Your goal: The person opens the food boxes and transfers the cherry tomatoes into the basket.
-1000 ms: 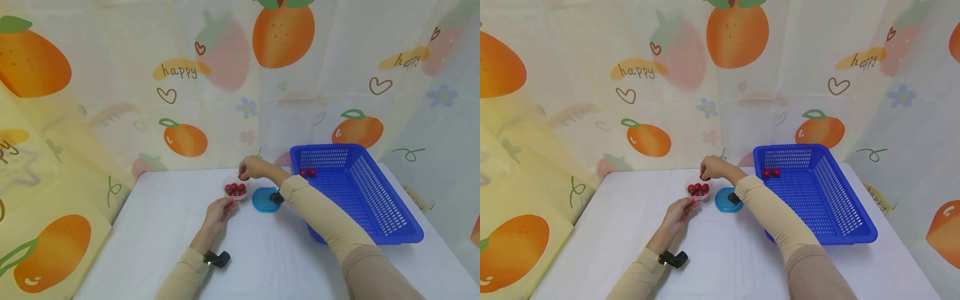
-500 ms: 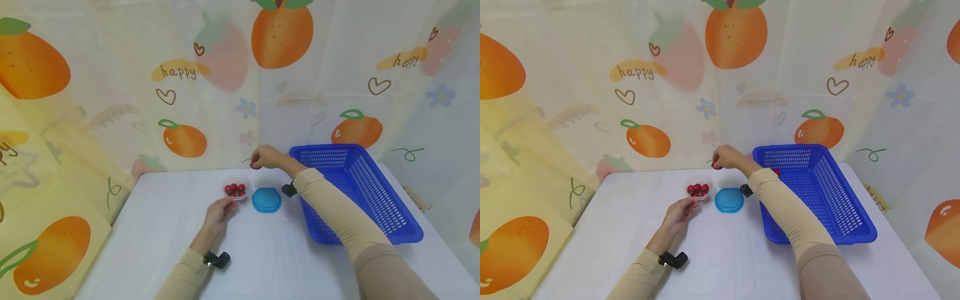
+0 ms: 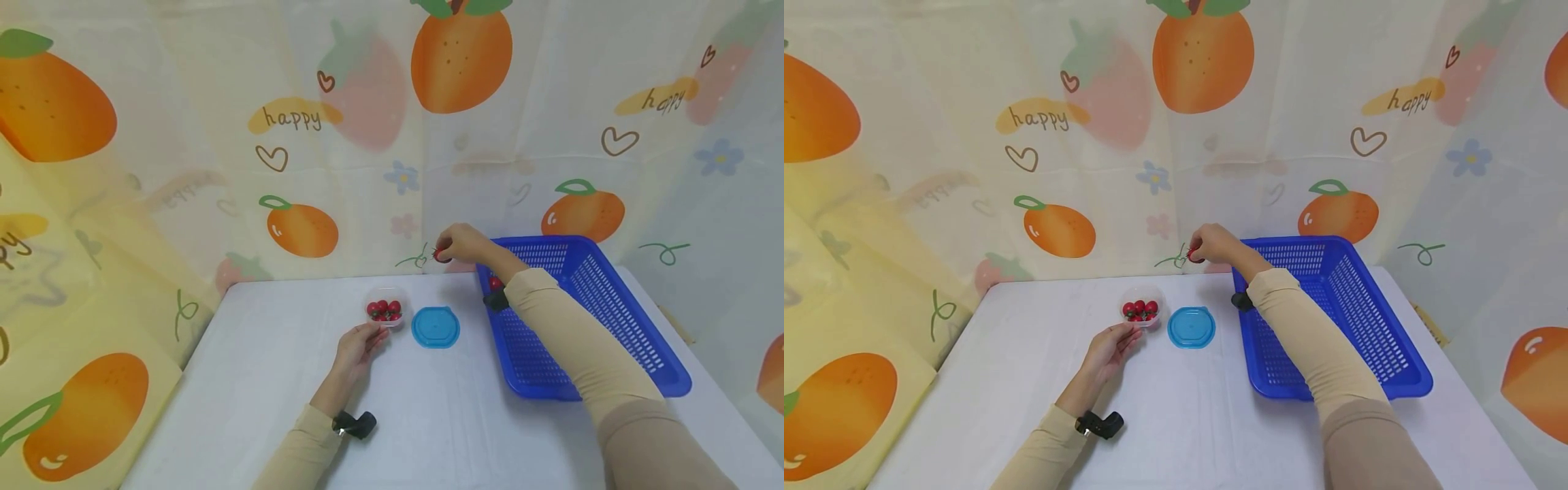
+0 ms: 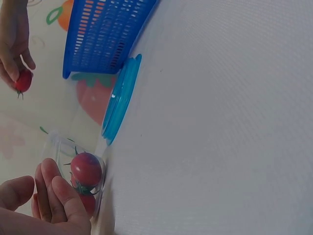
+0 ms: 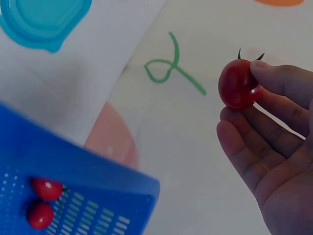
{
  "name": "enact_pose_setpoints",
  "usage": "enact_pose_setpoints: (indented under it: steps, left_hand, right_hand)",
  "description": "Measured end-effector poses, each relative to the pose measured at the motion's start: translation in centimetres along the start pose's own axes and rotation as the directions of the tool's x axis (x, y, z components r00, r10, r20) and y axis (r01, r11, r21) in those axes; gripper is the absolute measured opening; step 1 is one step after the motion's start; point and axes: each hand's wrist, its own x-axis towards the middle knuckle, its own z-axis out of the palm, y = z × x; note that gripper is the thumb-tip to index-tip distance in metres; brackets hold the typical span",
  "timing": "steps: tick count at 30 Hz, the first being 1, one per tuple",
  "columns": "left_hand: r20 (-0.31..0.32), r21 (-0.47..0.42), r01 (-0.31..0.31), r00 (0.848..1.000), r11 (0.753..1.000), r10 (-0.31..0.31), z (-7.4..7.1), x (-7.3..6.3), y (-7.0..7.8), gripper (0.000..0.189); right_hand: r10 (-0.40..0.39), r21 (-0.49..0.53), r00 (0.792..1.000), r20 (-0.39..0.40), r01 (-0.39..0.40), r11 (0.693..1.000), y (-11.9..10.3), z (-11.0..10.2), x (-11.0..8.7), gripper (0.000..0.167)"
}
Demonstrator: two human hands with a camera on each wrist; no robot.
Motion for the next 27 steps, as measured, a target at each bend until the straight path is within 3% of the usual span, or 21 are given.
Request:
enact_pose_setpoints:
  steps: [10, 21, 27]
  left_hand:
    - [-0.011, -0.014, 0.005, 1.0, 1.0, -0.005, 0.1, 0.0, 0.0, 0.028]
    - [-0.002, 0.003, 0.003, 1.0, 1.0, -0.003, 0.0, 0.1, 0.0, 0.031]
    - [0.0, 0.015, 0.003, 1.0, 1.0, -0.003, -0.1, 0.0, 0.0, 0.031]
  right_hand:
    - [0.048, 0.0, 0.998, -0.05, -0.049, 0.999, 2.8, -1.6, -1.1, 0.029]
    - [0.046, 0.018, 0.988, -0.147, -0.044, 0.999, 6.5, -3.0, -3.1, 0.027]
    - [0.107, 0.036, 0.981, -0.162, -0.103, 0.994, 8.5, -3.1, -4.3, 0.027]
